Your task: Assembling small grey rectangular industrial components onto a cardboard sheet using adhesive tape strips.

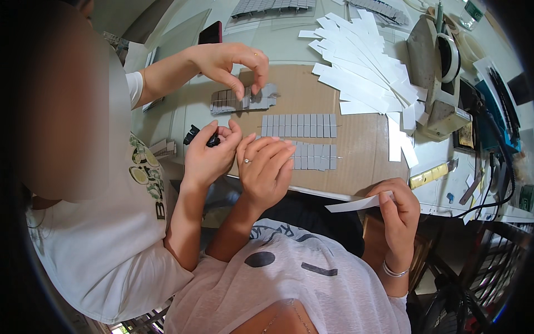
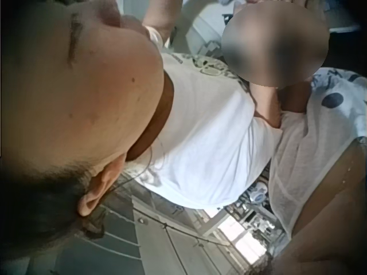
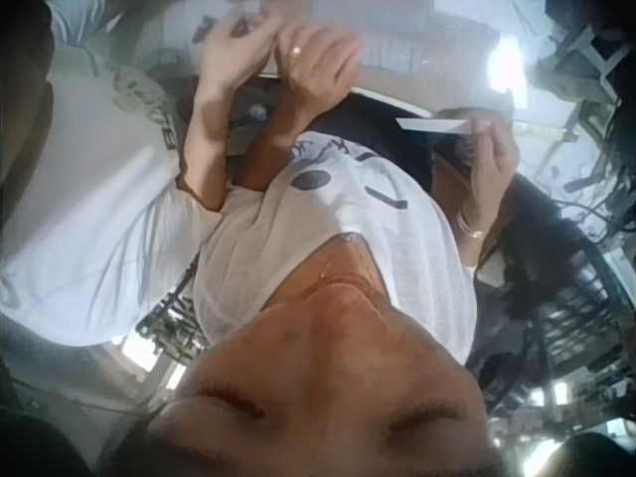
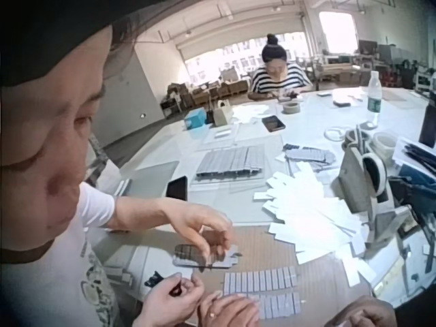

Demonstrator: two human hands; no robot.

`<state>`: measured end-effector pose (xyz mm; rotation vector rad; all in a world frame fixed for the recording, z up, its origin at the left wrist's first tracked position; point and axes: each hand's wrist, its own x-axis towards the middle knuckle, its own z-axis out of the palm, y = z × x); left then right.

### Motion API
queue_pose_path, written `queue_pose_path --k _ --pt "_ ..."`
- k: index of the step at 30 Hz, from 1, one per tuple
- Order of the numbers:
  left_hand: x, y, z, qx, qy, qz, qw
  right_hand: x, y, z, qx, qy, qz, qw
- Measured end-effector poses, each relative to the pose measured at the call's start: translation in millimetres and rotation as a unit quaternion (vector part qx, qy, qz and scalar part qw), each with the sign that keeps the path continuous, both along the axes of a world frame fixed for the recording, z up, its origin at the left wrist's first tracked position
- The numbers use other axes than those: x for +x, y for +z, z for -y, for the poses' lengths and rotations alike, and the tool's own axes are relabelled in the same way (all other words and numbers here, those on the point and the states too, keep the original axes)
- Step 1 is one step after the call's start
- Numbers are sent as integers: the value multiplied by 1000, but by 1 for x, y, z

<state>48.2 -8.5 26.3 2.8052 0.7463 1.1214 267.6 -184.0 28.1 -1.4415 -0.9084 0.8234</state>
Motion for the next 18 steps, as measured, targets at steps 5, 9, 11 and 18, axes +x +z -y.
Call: queue_pose_path --k 5,9,11,18 --pt "-1 2 0 -16 4 24 1000 -2 1 -1 1 -5 -11 1000" --pt "-6 6 3 -120 15 112 986 -2 2 -2 -4 -1 10 1000" --pt "-11 6 6 -125 3 120 985 -1 1 -2 -2 0 13 1000" --pt "-9 22 6 -143 -22 -9 989 -1 6 1 -17 2 -14 1000"
